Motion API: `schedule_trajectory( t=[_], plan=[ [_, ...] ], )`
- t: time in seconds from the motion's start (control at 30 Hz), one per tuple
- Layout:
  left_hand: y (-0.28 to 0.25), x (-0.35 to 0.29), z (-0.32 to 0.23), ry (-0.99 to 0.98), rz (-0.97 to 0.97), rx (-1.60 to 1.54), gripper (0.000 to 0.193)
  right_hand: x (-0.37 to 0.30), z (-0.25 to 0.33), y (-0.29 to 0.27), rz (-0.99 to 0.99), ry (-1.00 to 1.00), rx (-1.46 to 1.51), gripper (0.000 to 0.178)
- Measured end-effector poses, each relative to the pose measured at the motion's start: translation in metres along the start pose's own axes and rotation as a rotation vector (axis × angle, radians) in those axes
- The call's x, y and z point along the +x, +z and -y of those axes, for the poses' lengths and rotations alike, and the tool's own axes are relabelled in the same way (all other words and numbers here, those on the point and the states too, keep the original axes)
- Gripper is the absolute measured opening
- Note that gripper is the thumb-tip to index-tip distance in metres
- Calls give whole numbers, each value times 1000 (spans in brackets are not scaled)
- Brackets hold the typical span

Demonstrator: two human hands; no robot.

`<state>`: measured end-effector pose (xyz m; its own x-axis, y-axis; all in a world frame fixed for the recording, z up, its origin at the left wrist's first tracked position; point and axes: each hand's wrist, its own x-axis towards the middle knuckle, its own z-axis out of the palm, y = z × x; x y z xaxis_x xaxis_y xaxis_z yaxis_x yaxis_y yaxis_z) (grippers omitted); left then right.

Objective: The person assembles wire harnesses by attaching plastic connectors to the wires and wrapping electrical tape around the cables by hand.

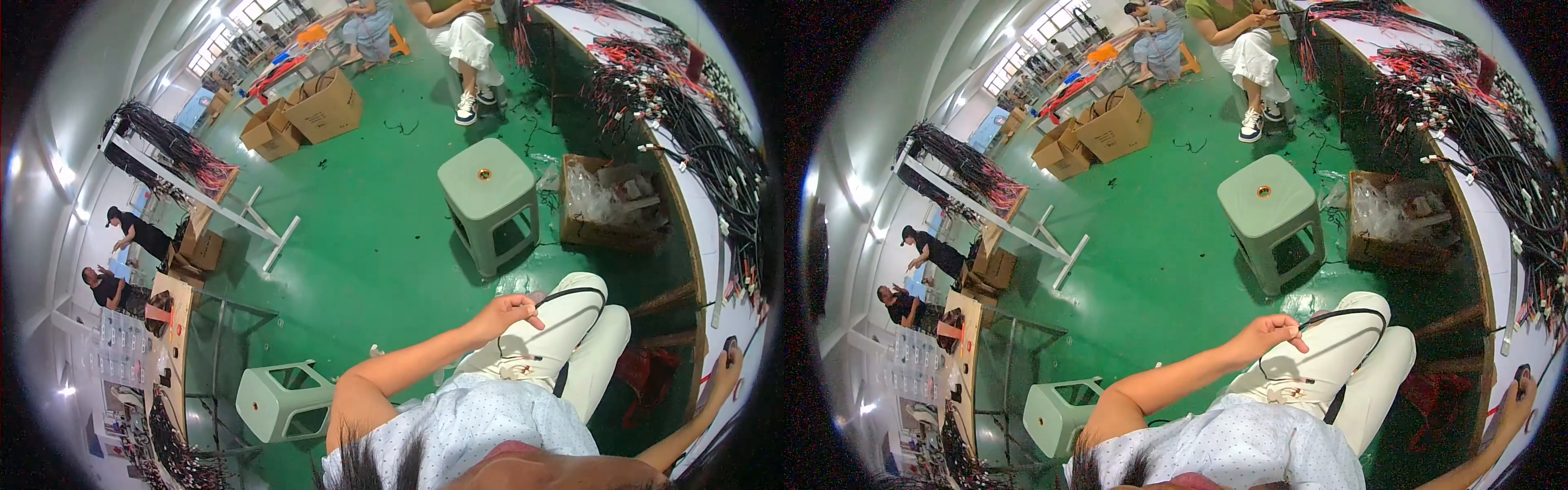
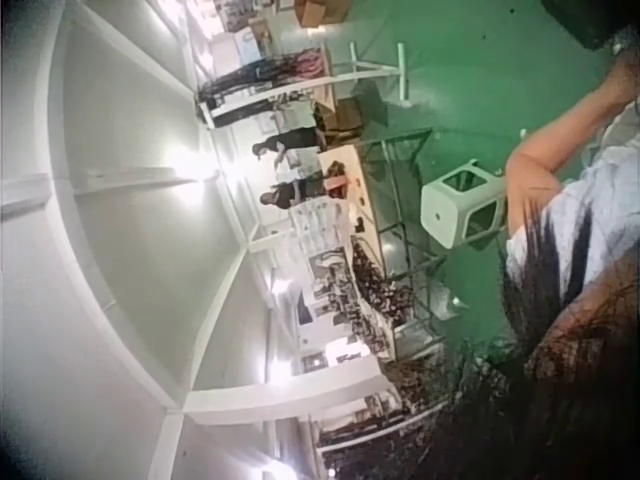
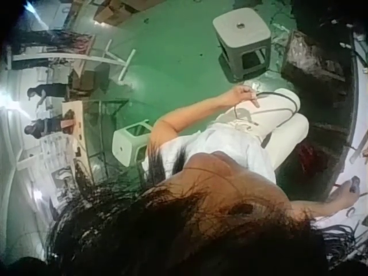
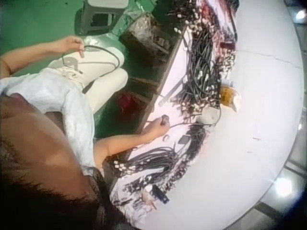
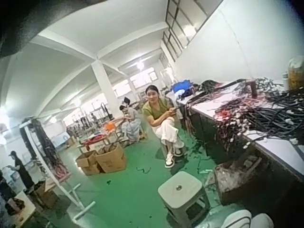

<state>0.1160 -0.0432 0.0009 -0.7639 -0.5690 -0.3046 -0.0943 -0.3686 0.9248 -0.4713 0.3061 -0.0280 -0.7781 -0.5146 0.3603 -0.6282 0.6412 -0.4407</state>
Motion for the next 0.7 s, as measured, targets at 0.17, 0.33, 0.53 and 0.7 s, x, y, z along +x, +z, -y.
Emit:
schedule_trajectory(
  t=[0.17, 0.33, 0.53, 0.7],
  plan=[
    [0, -2, -1, -7, -26, -34, 18, -17, 48, -13, -86, 43, 222, 29],
    [6, 1, -2, 4, -58, -30, 17, -76, 200, -20, -59, 38, 630, 33],
    [20, 12, 2, 13, -167, -32, 17, -150, 362, 32, 667, 183, 1439, 34],
    [27, 9, 5, 93, -209, 31, 17, -199, 417, 67, 1164, 504, 1703, 34]
  ],
)
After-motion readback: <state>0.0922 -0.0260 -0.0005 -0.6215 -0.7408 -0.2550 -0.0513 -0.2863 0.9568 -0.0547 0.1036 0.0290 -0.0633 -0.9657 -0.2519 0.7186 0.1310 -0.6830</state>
